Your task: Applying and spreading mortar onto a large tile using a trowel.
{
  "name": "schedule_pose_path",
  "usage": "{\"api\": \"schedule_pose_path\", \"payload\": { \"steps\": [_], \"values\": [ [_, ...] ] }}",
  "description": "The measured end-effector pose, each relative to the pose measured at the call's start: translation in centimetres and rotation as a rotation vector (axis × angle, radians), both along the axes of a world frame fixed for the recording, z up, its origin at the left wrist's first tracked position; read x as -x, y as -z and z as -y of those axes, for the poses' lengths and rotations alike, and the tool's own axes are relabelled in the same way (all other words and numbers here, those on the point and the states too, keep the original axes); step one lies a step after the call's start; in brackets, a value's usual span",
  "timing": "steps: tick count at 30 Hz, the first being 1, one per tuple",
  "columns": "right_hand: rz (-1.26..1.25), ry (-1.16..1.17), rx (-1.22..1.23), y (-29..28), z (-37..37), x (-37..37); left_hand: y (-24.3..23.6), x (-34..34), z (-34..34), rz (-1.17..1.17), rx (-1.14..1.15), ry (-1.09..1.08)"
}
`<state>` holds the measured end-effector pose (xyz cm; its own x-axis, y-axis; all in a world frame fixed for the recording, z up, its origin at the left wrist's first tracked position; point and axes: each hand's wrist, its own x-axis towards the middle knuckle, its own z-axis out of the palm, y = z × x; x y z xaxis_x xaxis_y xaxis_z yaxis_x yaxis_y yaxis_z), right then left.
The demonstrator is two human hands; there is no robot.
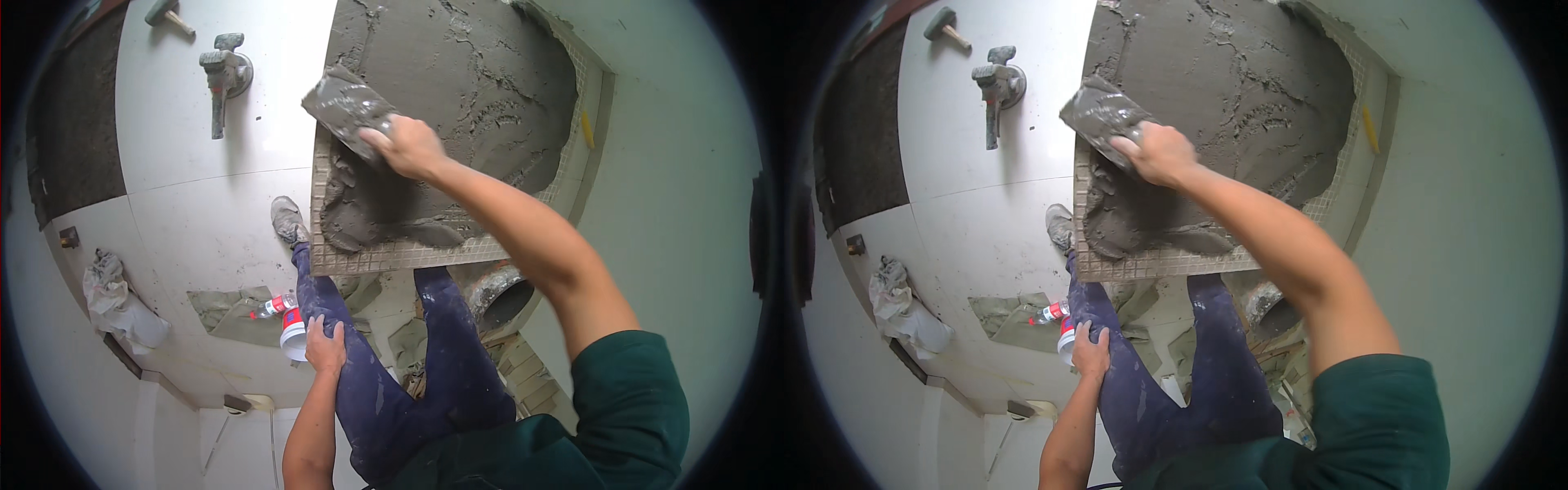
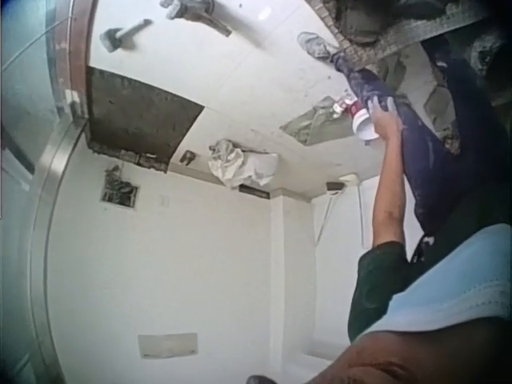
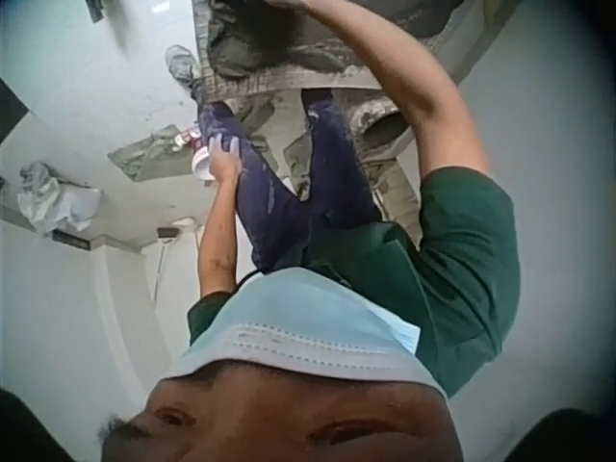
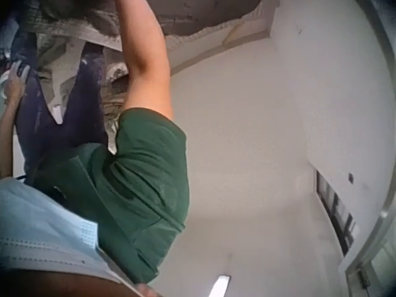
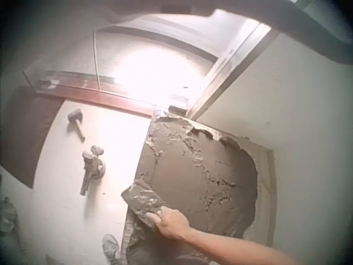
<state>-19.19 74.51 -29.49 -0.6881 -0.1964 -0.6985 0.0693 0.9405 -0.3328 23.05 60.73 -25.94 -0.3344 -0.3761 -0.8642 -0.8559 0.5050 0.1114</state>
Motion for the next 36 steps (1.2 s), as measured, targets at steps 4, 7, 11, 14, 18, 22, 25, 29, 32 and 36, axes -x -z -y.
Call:
{"api": "schedule_pose_path", "payload": {
  "steps": [4, 7, 11, 14, 18, 22, 25, 29, 32, 36],
  "values": [
    [0.207, 0.145, 0.07, 1.3, 11.6, -2.6, -0.3, 1.0, 1.2, -0.041, -0.023, -0.027],
    [0.297, -0.144, 0.155, 2.4, 14.8, -3.2, -0.2, 1.2, 1.5, -0.061, -0.042, -0.068],
    [0.041, -0.193, 0.245, 2.3, 8.1, -2.6, 0.8, -0.8, 2.6, -0.069, -0.074, -0.005],
    [0.12, -0.158, 0.208, 0.2, -0.7, 0.8, 4.6, 1.3, 3.2, -0.269, -0.118, -0.011],
    [0.2, -0.399, 0.247, 2.9, -8.2, -4.5, 12.2, 3.1, 2.6, -0.134, -0.733, -1.153],
    [0.444, -0.524, 0.025, 1.3, -9.4, -13.9, 12.4, 3.5, 1.6, -0.095, -0.834, -1.515],
    [0.397, -0.53, -0.021, 1.2, -9.4, -16.2, 13.1, 4.0, 1.4, -0.153, -0.815, -1.522],
    [0.355, -0.568, -0.067, 0.7, -8.5, -18.6, 13.6, 3.5, 2.6, -0.137, -0.82, -1.41],
    [0.308, -0.573, -0.018, 1.2, -9.2, -21.2, 13.5, 4.0, 3.6, -0.085, -0.845, -1.387],
    [0.201, -0.498, -0.038, 2.2, -10.2, -25.6, 14.0, 5.8, 6.2, -0.007, -0.953, -1.344]
  ]
}}
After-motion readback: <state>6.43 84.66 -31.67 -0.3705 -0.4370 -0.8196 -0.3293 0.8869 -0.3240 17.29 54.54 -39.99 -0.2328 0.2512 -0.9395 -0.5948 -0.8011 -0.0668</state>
